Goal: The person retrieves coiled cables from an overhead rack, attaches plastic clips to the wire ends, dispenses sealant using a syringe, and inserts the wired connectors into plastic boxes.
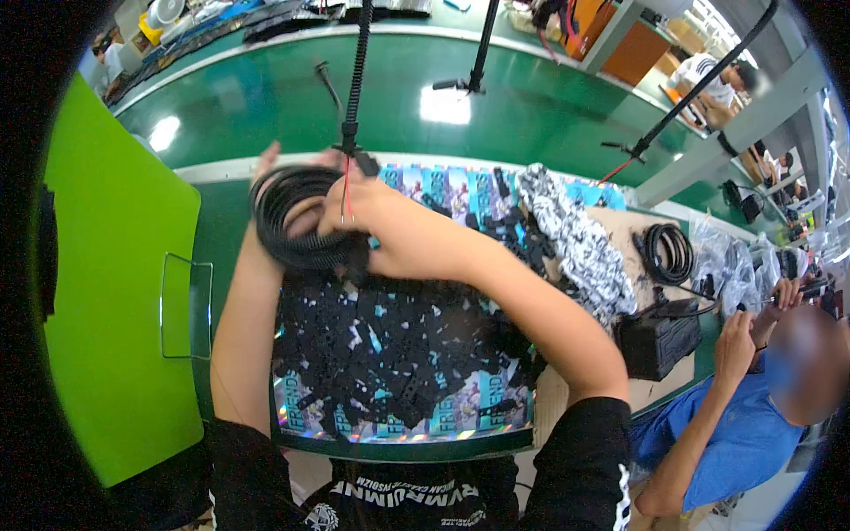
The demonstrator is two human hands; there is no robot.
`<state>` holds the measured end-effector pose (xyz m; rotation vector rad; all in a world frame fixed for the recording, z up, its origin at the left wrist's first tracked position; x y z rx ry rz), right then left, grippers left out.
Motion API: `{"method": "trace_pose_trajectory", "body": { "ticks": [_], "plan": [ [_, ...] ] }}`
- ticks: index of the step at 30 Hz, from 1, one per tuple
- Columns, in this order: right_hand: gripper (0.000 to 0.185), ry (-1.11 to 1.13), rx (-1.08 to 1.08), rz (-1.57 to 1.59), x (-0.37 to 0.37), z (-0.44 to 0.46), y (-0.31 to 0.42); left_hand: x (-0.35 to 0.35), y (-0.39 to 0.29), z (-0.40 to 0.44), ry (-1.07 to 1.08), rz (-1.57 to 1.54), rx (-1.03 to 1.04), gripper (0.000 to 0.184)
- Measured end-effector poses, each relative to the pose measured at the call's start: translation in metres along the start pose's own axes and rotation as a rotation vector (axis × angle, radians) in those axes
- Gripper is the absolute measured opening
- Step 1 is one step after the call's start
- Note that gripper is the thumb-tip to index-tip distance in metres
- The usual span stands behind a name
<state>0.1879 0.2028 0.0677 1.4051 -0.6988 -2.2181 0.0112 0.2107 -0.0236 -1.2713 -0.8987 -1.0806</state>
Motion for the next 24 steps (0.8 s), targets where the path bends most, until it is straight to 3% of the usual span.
{"method": "trace_pose_trajectory", "body": {
  "ticks": [3,4,7,8,10,14,17,18,21,24],
  "plan": [
    [0.030,0.132,0.047,0.105,-0.009,-0.033,0.017,0.021,-0.034,-0.005,-0.162,-0.309,0.160,0.048],
    [0.034,0.127,0.113,0.024,-0.017,-0.043,0.020,0.031,-0.043,-0.013,-0.221,-0.249,0.206,0.036],
    [0.039,0.070,0.266,-0.261,-0.040,-0.069,0.004,0.052,-0.065,-0.023,-0.104,-0.008,0.318,0.032],
    [0.039,0.031,0.297,-0.295,-0.049,-0.076,-0.002,0.060,-0.067,-0.027,-0.215,0.118,0.464,0.030],
    [0.045,0.058,0.367,-0.527,-0.060,-0.087,-0.023,0.075,-0.073,-0.035,-0.133,0.247,0.678,0.026],
    [0.049,0.108,0.542,-0.554,-0.069,-0.110,-0.061,0.107,-0.104,-0.065,0.075,0.589,1.057,0.021],
    [0.052,0.071,0.600,-0.301,-0.067,-0.123,-0.053,0.134,-0.092,-0.074,0.313,0.594,0.866,0.022],
    [0.056,0.094,0.625,-0.315,-0.071,-0.117,-0.036,0.140,-0.087,-0.075,0.264,0.670,0.880,0.024],
    [0.043,0.099,0.461,-0.335,-0.092,-0.091,0.021,0.162,-0.059,-0.071,-0.014,0.905,0.899,0.028],
    [0.026,-0.005,0.395,-0.168,-0.106,-0.076,0.060,0.157,-0.030,-0.062,0.050,1.206,0.592,0.033]
  ]
}}
Point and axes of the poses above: each hand's wrist, its own z-axis towards the middle knuckle, its own x-axis out of the palm, y = z × x, the point moved 4 cm from there along z, towards the middle knuckle, and after that the axes turned 8 degrees about x, right-handed, at the moved point
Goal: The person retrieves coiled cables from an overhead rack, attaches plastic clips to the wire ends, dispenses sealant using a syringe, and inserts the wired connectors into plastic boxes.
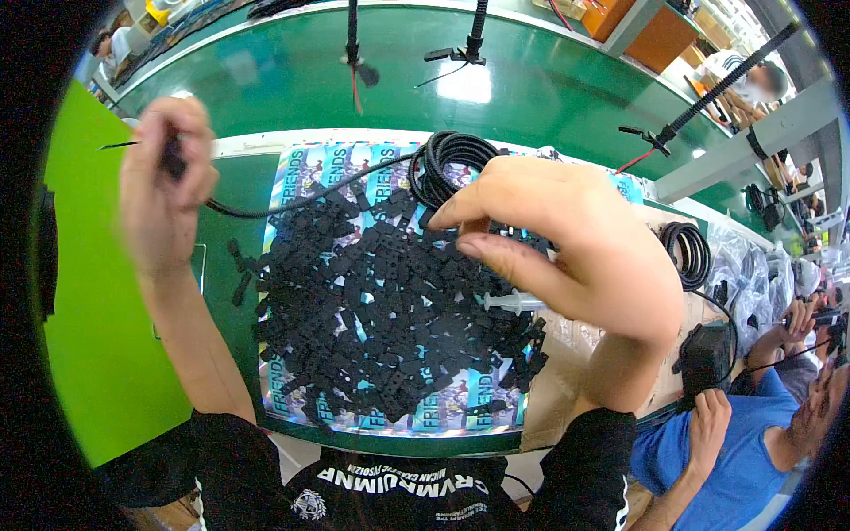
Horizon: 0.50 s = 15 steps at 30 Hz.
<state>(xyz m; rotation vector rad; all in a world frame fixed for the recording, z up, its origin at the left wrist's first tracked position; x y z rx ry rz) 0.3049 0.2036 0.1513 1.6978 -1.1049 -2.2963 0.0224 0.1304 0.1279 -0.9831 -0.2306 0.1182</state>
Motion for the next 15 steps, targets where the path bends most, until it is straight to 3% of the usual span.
{"method": "trace_pose_trajectory", "body": {
  "ticks": [2,5,7,9,12,15],
  "plan": [
    [0.016,-0.143,0.008,0.173,-0.004,-0.003,0.016,0.017,0.018,-0.007,0.231,0.024,-0.179,0.033],
    [0.010,-0.267,0.016,0.000,0.024,0.015,0.001,0.045,0.042,-0.021,0.434,-0.102,-0.398,0.043],
    [0.012,-0.077,0.043,-0.088,0.061,0.019,-0.026,0.056,0.048,-0.026,0.477,-0.164,-0.407,0.046],
    [0.023,-0.045,0.169,-0.240,0.090,0.020,-0.045,0.065,0.049,-0.027,0.521,-0.186,-0.407,0.049],
    [0.007,-0.141,0.097,-0.407,0.112,0.025,-0.065,0.073,0.044,-0.028,0.607,-0.120,-0.359,0.047],
    [0.007,-0.068,0.179,-0.553,0.119,0.027,-0.065,0.082,0.045,-0.034,0.665,-0.306,-0.270,0.038]
  ]
}}
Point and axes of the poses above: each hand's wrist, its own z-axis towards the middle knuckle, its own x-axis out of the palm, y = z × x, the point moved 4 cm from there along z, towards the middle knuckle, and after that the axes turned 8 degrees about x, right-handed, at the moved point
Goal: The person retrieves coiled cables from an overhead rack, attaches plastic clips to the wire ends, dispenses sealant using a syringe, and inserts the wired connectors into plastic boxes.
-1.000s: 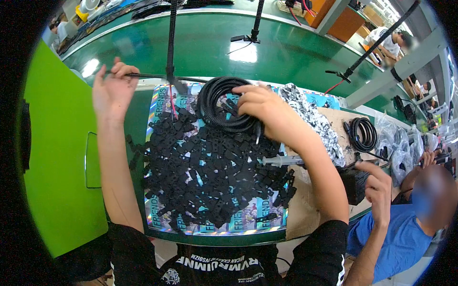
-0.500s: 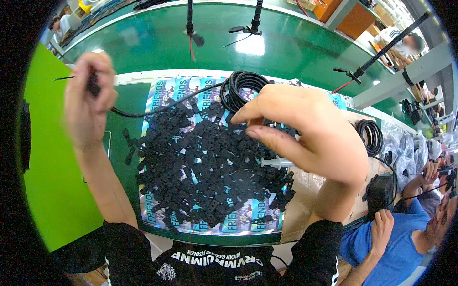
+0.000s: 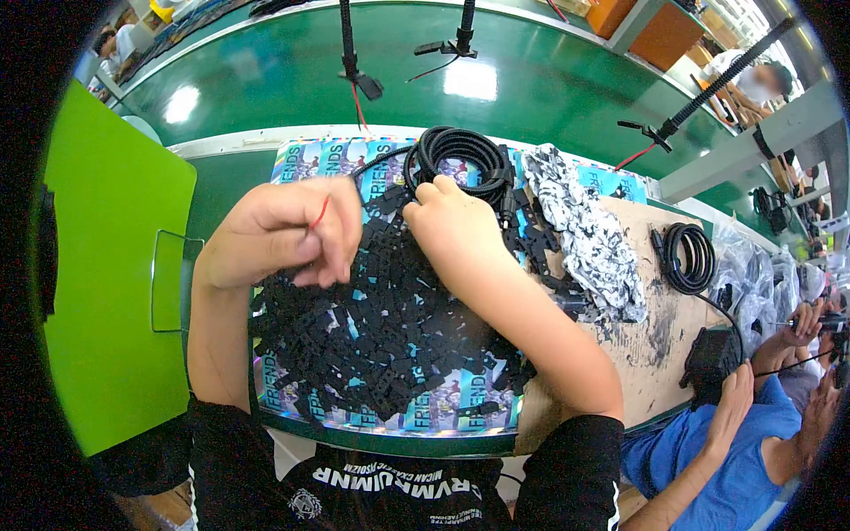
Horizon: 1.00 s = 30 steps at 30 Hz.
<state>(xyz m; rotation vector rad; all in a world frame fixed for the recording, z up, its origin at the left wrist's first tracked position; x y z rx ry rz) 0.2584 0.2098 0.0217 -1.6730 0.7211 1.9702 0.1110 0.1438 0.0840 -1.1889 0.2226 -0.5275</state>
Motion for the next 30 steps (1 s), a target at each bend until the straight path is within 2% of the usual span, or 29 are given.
{"method": "trace_pose_trajectory", "body": {
  "ticks": [1,5,10,13,16,18,19,22,26,29,30],
  "plan": [
    [0.008,-0.009,-0.002,-0.036,0.005,0.001,0.002,0.000,0.000,-0.003,0.044,-0.076,-0.017,0.029],
    [0.006,-0.094,-0.041,-0.046,0.006,-0.001,0.002,0.008,0.000,0.000,0.101,-0.368,0.027,0.035],
    [0.004,-0.098,-0.058,-0.049,0.014,-0.006,0.003,0.017,0.007,0.001,-0.073,-0.349,-0.058,0.040],
    [0.004,-0.114,-0.094,0.017,0.010,-0.007,0.002,0.016,0.008,0.001,-0.080,-0.230,-0.150,0.035],
    [0.008,0.228,0.016,0.644,-0.039,-0.003,-0.017,0.017,0.004,0.001,-0.167,0.112,-0.153,0.027],
    [0.017,0.077,0.009,0.906,-0.064,-0.008,-0.029,0.019,-0.001,0.001,-0.216,0.280,-0.108,0.020],
    [0.015,0.267,0.156,1.145,-0.079,-0.013,-0.030,0.020,-0.004,0.001,-0.223,0.341,-0.103,0.019],
    [0.013,0.245,0.087,1.524,-0.095,-0.024,-0.031,0.020,-0.005,0.003,-0.226,0.479,-0.063,0.015],
    [0.013,0.239,-0.015,1.640,-0.094,-0.024,-0.022,0.023,-0.013,0.007,-0.145,0.833,0.130,0.008],
    [0.015,0.208,0.012,1.562,-0.095,-0.023,-0.019,0.032,-0.024,0.007,-0.174,1.051,0.211,0.009],
    [0.015,0.200,0.017,1.537,-0.095,-0.022,-0.019,0.034,-0.027,0.006,-0.179,1.057,0.176,0.009]
  ]
}}
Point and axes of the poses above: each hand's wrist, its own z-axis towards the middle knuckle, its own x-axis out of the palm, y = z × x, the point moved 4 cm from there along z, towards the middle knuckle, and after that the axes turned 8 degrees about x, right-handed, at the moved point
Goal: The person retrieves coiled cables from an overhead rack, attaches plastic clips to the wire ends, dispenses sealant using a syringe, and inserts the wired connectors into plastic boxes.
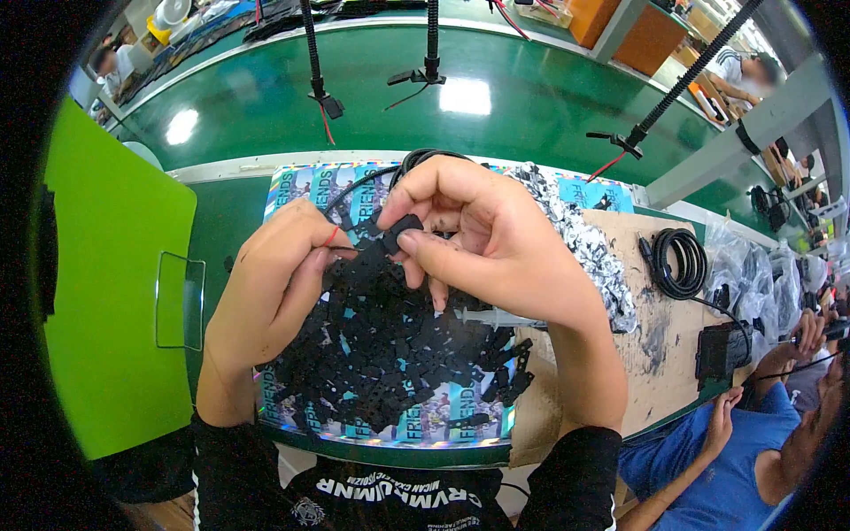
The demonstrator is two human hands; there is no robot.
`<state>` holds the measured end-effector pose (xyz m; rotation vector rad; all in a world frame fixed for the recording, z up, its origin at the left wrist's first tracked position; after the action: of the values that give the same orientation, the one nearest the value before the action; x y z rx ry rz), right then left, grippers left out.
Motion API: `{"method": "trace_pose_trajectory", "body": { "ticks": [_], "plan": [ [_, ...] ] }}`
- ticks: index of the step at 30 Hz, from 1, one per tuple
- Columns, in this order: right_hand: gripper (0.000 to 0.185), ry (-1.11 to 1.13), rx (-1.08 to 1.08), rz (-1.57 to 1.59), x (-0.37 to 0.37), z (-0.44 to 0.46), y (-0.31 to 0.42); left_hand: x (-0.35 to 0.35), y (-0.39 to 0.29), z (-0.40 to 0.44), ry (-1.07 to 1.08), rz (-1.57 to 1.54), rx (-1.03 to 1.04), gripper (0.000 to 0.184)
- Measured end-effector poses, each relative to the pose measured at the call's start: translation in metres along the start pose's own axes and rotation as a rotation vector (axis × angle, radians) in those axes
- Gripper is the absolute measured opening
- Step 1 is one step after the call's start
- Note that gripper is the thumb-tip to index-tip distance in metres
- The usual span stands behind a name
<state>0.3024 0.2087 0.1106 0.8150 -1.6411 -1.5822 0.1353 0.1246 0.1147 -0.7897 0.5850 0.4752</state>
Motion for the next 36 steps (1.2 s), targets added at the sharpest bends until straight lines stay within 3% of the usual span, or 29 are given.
{"method": "trace_pose_trajectory", "body": {
  "ticks": [6,9,12,13,17,29,32,36],
  "plan": [
    [0.014,0.008,0.069,0.183,0.003,-0.001,0.002,-0.001,-0.002,-0.003,-0.010,-0.009,-0.007,0.009],
    [0.018,0.093,-0.217,0.281,0.007,0.004,-0.005,0.002,0.000,-0.004,-0.006,-0.079,0.012,0.009],
    [0.021,0.111,-0.317,0.289,0.009,0.003,-0.002,0.002,0.000,-0.003,0.066,-0.161,0.024,0.008],
    [0.021,0.002,-0.247,0.287,0.014,0.003,-0.001,-0.002,-0.004,-0.001,0.117,-0.182,-0.005,0.008],
    [0.026,0.171,-0.304,0.336,0.015,0.003,-0.004,0.000,0.004,-0.004,0.176,-0.287,-0.021,0.008],
    [0.023,-0.026,-0.374,0.213,0.023,0.001,-0.004,0.003,0.004,-0.005,0.069,-0.308,-0.060,0.009],
    [0.024,0.056,-0.430,0.143,0.022,0.003,-0.006,0.003,0.006,-0.004,0.035,-0.290,-0.035,0.009],
    [0.021,0.003,-0.430,0.082,0.025,0.003,-0.007,0.002,0.006,-0.004,0.023,-0.265,-0.030,0.011]
  ]
}}
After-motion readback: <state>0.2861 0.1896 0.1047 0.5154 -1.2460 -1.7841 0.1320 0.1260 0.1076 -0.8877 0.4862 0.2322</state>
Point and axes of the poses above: each hand's wrist, its own z-axis towards the middle knuckle, its own x-axis out of the palm, y = z × x, the point moved 4 cm from there along z, towards the middle knuckle, and after that the axes turned 8 degrees about x, right-handed, at the moved point
